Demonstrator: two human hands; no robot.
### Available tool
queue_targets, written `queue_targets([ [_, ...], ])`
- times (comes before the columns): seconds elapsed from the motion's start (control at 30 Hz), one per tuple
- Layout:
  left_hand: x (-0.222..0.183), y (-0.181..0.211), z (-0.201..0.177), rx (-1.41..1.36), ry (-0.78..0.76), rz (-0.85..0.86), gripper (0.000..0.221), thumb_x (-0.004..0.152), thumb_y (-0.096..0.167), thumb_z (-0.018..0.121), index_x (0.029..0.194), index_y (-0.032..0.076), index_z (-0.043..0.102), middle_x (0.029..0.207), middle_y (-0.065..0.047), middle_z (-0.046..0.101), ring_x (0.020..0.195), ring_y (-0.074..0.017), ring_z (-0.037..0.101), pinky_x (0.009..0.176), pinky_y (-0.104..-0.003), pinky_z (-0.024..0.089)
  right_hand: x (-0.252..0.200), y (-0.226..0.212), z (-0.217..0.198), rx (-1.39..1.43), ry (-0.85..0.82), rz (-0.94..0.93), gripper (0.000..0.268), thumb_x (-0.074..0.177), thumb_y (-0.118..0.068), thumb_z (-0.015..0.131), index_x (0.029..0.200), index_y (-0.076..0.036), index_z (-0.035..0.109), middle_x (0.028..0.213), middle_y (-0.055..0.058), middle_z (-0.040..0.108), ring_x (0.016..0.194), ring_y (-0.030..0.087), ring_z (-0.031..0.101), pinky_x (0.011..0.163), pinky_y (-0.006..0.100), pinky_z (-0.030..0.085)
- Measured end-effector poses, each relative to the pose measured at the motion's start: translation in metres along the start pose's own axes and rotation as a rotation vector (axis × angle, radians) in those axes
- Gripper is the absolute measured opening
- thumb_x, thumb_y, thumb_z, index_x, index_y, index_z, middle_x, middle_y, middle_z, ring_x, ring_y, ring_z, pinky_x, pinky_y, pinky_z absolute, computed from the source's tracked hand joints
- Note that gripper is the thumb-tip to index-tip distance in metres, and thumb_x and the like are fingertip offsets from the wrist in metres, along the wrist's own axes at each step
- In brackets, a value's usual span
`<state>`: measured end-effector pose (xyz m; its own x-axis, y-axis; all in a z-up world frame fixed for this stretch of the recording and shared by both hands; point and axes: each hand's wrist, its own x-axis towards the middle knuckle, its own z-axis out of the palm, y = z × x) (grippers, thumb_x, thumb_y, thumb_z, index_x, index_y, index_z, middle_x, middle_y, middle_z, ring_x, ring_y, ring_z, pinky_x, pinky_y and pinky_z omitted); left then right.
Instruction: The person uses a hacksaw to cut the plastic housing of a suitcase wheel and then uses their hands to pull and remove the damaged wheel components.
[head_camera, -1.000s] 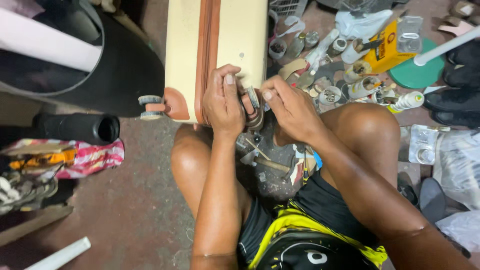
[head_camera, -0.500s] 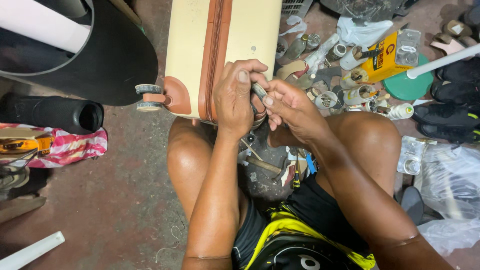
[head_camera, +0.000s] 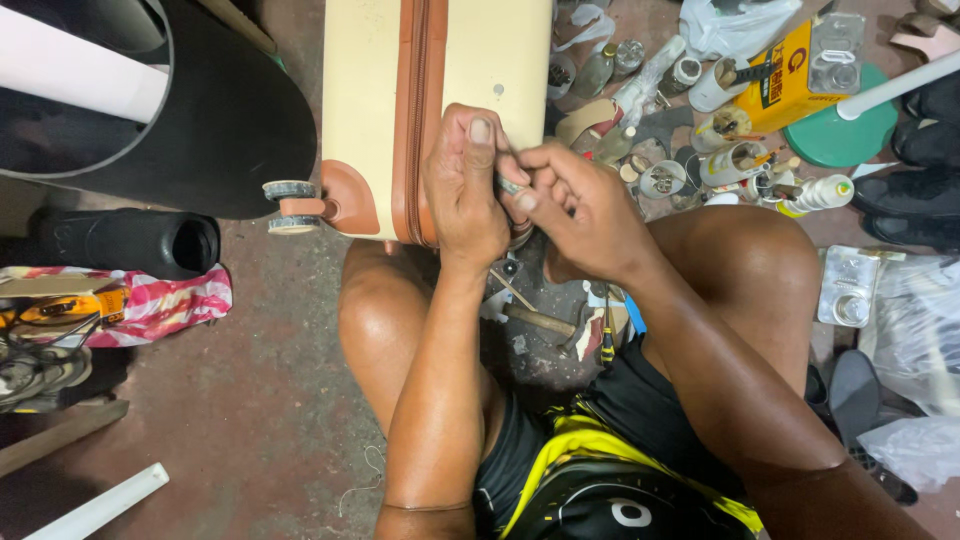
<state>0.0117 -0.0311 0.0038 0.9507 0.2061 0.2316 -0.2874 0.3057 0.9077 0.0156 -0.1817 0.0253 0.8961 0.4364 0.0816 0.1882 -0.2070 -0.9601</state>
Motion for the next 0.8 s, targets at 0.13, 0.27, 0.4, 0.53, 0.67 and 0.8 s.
queue_targets([
  [0.13,0.002,0.005,0.000,0.063,-0.052,0.090,0.045,0.112,0.047,0.045,0.111,0.003,0.055,0.087,-0.001,0.058,0.079,-0.0098,0.056,0.072,-0.027,0.047,0.005,-0.019,0.000,-0.497,0.035,-0.133,0.034,0.098,-0.031,0.071,0.099,0.000,0.058,0.071,0.012,0.058,0.066,0.028,0.062,0.060,0.041,0.047],
  [0.27,-0.001,0.009,0.005,0.444,0.172,0.314,0.038,0.116,0.038,0.045,0.106,0.004,0.057,0.093,-0.006,0.057,0.085,-0.0179,0.058,0.079,-0.034,0.048,0.017,-0.040,-0.003,-0.799,-0.003,-0.191,0.032,0.102,-0.033,0.060,0.093,-0.003,0.063,0.082,0.019,0.068,0.073,0.043,0.066,0.064,0.053,0.049],
  [0.4,-0.015,0.015,0.011,0.808,0.330,0.333,0.019,0.101,0.021,0.058,0.093,0.004,0.058,0.083,-0.012,0.053,0.072,-0.0282,0.057,0.068,-0.040,0.045,0.022,-0.045,-0.008,-0.974,-0.065,-0.107,0.032,0.100,-0.034,0.056,0.089,-0.007,0.068,0.074,0.021,0.068,0.069,0.045,0.067,0.066,0.057,0.051],
  [0.53,-0.020,0.021,0.012,0.869,0.252,0.341,0.012,0.100,0.014,0.057,0.093,0.004,0.059,0.088,-0.014,0.056,0.077,-0.0337,0.059,0.069,-0.045,0.047,0.021,-0.024,-0.008,-0.987,-0.110,-0.002,0.034,0.104,-0.033,0.053,0.089,-0.005,0.066,0.074,0.024,0.066,0.069,0.048,0.064,0.068,0.059,0.050],
  [0.67,-0.027,0.026,0.008,0.918,0.220,0.316,0.012,0.102,0.011,0.054,0.093,0.003,0.058,0.091,-0.016,0.056,0.083,-0.0392,0.058,0.074,-0.050,0.045,0.006,-0.002,0.008,-0.737,-0.003,-0.044,0.029,0.106,-0.028,0.049,0.095,-0.005,0.062,0.081,0.026,0.065,0.076,0.050,0.063,0.069,0.060,0.048],
  [0.8,-0.023,0.031,0.007,0.805,0.200,0.446,0.017,0.103,0.013,0.050,0.092,0.003,0.057,0.090,-0.018,0.055,0.082,-0.0385,0.059,0.075,-0.049,0.047,0.012,-0.005,-0.002,-0.668,0.008,-0.151,0.029,0.105,-0.032,0.052,0.106,-0.005,0.061,0.085,0.026,0.066,0.076,0.051,0.062,0.065,0.057,0.047],
])
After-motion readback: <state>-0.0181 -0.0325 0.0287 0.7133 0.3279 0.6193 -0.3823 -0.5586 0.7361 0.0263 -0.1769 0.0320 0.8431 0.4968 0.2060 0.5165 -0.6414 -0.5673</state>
